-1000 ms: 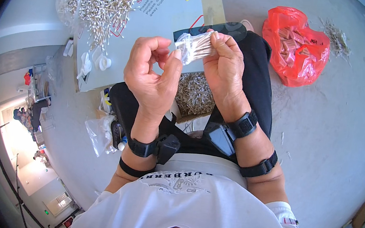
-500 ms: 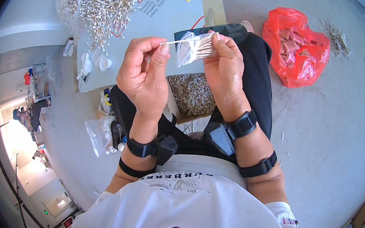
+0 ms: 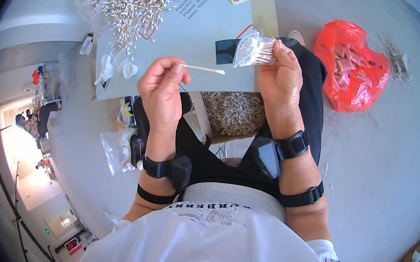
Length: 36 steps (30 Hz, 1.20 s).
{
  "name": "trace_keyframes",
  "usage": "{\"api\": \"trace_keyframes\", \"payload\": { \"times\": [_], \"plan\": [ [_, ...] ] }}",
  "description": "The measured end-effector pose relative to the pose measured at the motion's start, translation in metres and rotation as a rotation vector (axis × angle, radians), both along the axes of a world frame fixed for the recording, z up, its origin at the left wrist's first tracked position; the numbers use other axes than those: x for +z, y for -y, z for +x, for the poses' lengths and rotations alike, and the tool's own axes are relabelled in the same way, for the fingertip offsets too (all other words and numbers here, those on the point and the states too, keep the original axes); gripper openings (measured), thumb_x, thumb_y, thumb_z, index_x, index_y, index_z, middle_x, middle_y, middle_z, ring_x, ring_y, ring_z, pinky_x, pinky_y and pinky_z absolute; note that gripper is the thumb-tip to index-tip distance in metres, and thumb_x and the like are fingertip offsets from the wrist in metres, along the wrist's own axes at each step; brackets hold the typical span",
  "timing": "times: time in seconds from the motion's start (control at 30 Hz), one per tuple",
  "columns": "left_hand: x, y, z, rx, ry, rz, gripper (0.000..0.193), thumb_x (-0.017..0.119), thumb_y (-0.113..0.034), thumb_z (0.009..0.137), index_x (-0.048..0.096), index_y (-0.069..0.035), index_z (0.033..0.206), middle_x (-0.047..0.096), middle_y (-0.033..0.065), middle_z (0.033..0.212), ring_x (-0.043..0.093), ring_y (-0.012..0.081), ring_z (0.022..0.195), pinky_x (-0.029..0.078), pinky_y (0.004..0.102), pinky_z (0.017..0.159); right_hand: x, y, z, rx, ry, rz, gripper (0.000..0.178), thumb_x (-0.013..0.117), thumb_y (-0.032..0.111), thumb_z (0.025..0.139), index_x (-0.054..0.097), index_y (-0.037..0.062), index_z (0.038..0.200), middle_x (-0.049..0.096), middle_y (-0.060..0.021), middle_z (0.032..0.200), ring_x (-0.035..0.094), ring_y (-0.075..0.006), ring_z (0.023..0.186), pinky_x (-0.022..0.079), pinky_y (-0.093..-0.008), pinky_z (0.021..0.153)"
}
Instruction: The recorder is taking cotton swabs out of a container and placing them into a small plastic bag, then aligning multiple bagged sets of swabs.
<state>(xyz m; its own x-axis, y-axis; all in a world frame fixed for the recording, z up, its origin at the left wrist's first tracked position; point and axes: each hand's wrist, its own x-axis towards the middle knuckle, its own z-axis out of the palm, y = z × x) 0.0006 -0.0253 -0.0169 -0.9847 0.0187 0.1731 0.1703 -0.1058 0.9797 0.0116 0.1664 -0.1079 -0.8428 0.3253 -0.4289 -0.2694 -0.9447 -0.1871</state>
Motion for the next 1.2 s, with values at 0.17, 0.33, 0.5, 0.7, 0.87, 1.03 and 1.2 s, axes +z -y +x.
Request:
{"api": "trace_keyframes", "payload": {
  "times": [0.17, 0.33, 0.5, 0.7, 0.87, 1.03, 1.2],
  "plan": [
    [-0.033, 0.022, 0.001, -0.062, 0.307, -0.138, 0.002, 0.067, 0.000, 0.086, 0.065, 0.001, 0.086, 0.061, -0.0003, 0.070, 0.055, 0.0053, 0.060, 0.045, 0.0190, 0.056, -0.005, 0.006, -0.006, 0.082, -0.038, -0.011, 0.009, 0.054, 0.006, 0.097, 0.059, -0.0015, 0.099, 0.065, -0.0111, 0.101, 0.064, -0.0196, 0.095, 0.052, -0.0336, 0.091],
    [-0.057, 0.031, -0.002, -0.099, 0.368, -0.352, 0.006, 0.068, -0.001, 0.084, 0.064, 0.002, 0.081, 0.058, -0.0018, 0.064, 0.051, 0.0039, 0.057, 0.041, 0.0194, 0.052, -0.007, 0.011, -0.015, 0.106, 0.025, -0.037, 0.010, 0.055, 0.007, 0.097, 0.060, -0.0012, 0.098, 0.065, -0.0110, 0.101, 0.064, -0.0197, 0.095, 0.051, -0.0352, 0.092],
    [-0.068, 0.055, -0.035, -0.067, 0.365, -0.691, 0.026, 0.070, -0.024, 0.085, 0.065, 0.002, 0.081, 0.059, 0.0043, 0.063, 0.051, 0.0071, 0.057, 0.042, 0.0275, 0.053, -0.012, 0.014, -0.027, 0.123, 0.027, -0.027, 0.012, 0.054, 0.007, 0.097, 0.060, -0.0017, 0.102, 0.065, -0.0107, 0.101, 0.064, -0.0203, 0.097, 0.051, -0.0371, 0.093],
    [-0.098, 0.113, -0.134, 0.536, 0.071, -1.149, 0.034, 0.068, -0.031, 0.084, 0.064, 0.002, 0.093, 0.064, 0.0134, 0.074, 0.063, 0.0302, 0.075, 0.050, 0.0409, 0.071, -0.015, 0.023, -0.029, 0.179, -0.033, -0.043, 0.012, 0.054, 0.007, 0.097, 0.060, -0.0018, 0.103, 0.065, -0.0109, 0.104, 0.063, -0.0209, 0.099, 0.050, -0.0384, 0.096],
    [-0.091, 0.103, -0.156, 0.564, 0.167, -1.384, 0.034, 0.065, -0.030, 0.083, 0.063, 0.003, 0.091, 0.067, 0.0186, 0.080, 0.065, 0.0387, 0.082, 0.051, 0.0464, 0.075, -0.018, 0.022, -0.028, 0.182, 0.028, -0.046, 0.010, 0.055, 0.008, 0.097, 0.060, -0.0003, 0.101, 0.065, -0.0101, 0.104, 0.063, -0.0204, 0.098, 0.050, -0.0378, 0.095],
    [-0.082, 0.095, -0.135, 0.355, 0.280, -1.521, 0.018, 0.060, -0.015, 0.079, 0.063, 0.002, 0.083, 0.068, 0.0223, 0.088, 0.066, 0.0420, 0.079, 0.051, 0.0502, 0.073, -0.019, 0.022, -0.030, 0.177, 0.047, -0.039, 0.007, 0.057, 0.006, 0.095, 0.061, 0.0011, 0.095, 0.066, -0.0089, 0.099, 0.064, -0.0189, 0.095, 0.051, -0.0358, 0.092],
    [-0.055, 0.086, -0.086, 0.191, 0.141, -1.292, 0.009, 0.060, -0.007, 0.080, 0.062, 0.001, 0.081, 0.068, 0.0187, 0.081, 0.064, 0.0358, 0.069, 0.050, 0.0421, 0.066, -0.011, 0.028, -0.032, 0.147, 0.057, -0.022, 0.003, 0.058, 0.003, 0.094, 0.059, 0.0021, 0.091, 0.066, -0.0061, 0.090, 0.064, -0.0156, 0.086, 0.053, -0.0318, 0.087]
  ]
}}
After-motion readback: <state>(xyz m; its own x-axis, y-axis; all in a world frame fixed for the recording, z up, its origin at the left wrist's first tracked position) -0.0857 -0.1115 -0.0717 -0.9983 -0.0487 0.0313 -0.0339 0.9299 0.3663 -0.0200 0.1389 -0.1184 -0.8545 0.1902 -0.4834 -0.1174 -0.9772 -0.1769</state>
